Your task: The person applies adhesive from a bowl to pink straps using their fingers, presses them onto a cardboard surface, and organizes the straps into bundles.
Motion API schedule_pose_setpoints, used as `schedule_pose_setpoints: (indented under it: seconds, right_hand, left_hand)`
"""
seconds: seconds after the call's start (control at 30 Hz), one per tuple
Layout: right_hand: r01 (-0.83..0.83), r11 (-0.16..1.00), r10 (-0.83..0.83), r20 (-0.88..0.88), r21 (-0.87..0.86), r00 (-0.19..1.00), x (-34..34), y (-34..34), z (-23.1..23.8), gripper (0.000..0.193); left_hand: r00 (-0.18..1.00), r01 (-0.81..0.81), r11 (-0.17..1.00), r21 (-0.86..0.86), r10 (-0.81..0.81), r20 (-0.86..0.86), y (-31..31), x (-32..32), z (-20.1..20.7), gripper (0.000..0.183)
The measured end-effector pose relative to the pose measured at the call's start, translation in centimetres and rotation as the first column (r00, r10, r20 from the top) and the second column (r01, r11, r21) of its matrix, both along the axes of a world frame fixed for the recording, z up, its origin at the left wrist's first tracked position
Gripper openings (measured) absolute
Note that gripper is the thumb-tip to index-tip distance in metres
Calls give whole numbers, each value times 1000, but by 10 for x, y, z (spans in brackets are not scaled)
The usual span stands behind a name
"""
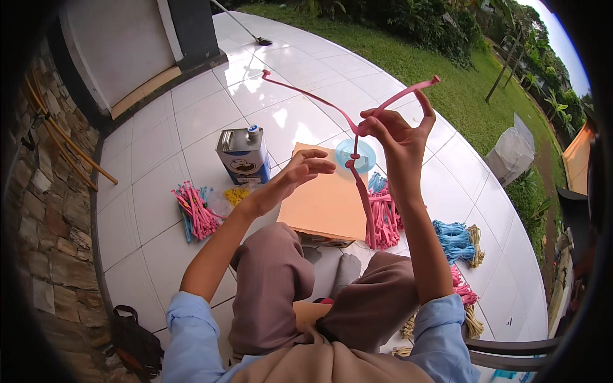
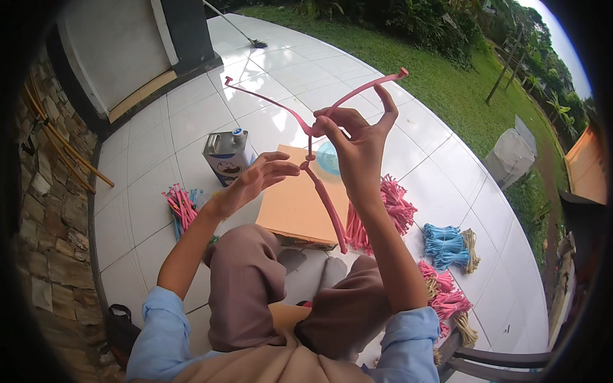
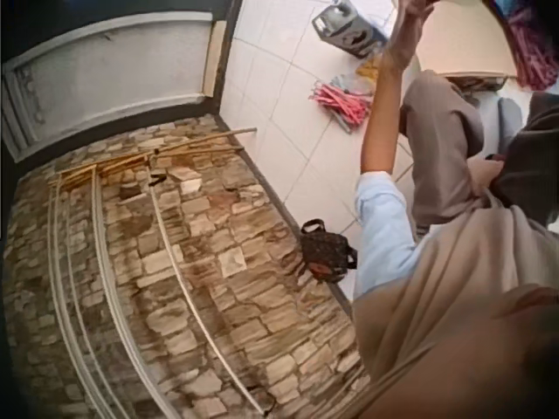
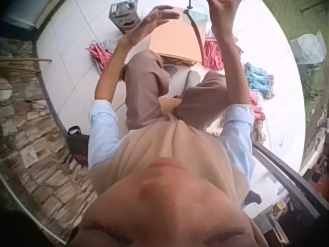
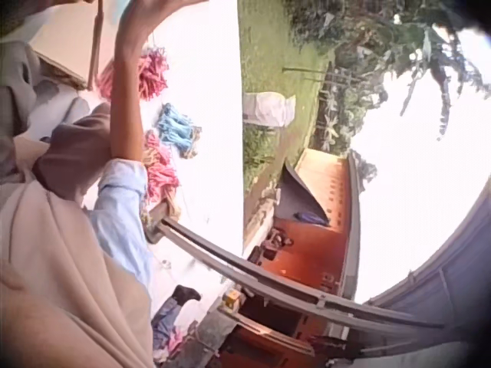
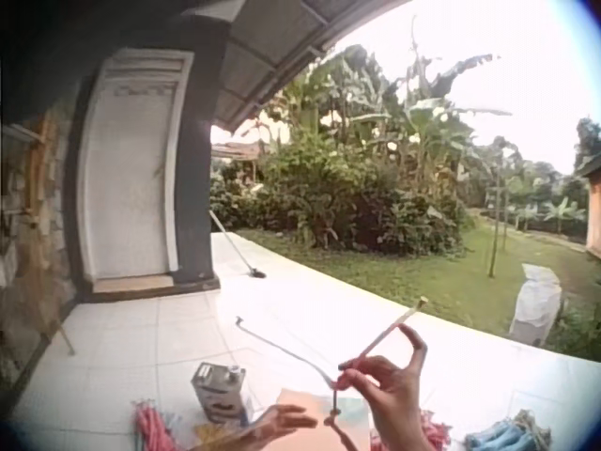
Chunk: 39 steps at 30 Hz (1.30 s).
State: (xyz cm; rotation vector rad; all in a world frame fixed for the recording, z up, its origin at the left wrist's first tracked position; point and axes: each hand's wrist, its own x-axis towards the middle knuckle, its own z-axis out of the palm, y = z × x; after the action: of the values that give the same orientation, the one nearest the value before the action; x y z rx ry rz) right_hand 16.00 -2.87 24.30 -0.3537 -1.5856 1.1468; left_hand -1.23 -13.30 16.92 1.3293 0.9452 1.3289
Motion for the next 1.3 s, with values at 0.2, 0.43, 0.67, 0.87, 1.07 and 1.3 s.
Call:
schedule_pose_setpoints:
  seconds: [0.2, 0.43, 0.67, 0.87, 1.07, 1.3]
  right_hand:
    - [-309, 896, 176, -383, -319, 907, -94, -29, 26, 73]
    - [-303, 490, 131, -275, -817, 953, -135, -103, -133, 58]
    - [-104, 950, 173, 219, -293, 960, -195, -137, -233, 51]
    - [136, 855, 94, 407, -501, 909, -212, -133, -352, 53]
    - [307, 721, 72, 508, -621, 858, -231, -98, -403, 50]
    - [337, 764, 10, 532, -550, 847, -239, -79, -432, 54]
  left_hand:
    - [836, -511, 819, 263, 544, -70, -20, -15, 38, 23]
    - [253, -669, 231, 706, 964, -76, -29, -120, 14, 18]
    - [673, -738, 673, -38, 732, -104, -37, -158, -113, 25]
    - [762, -532, 660, -531, 647, 42, -1, -156, -243, 25]
    - [738, -638, 618, -460, 662, -134, 11, -156, -348, 49]
    - [773, -614, 602, -510, 589, -236, 10, -134, -361, 51]
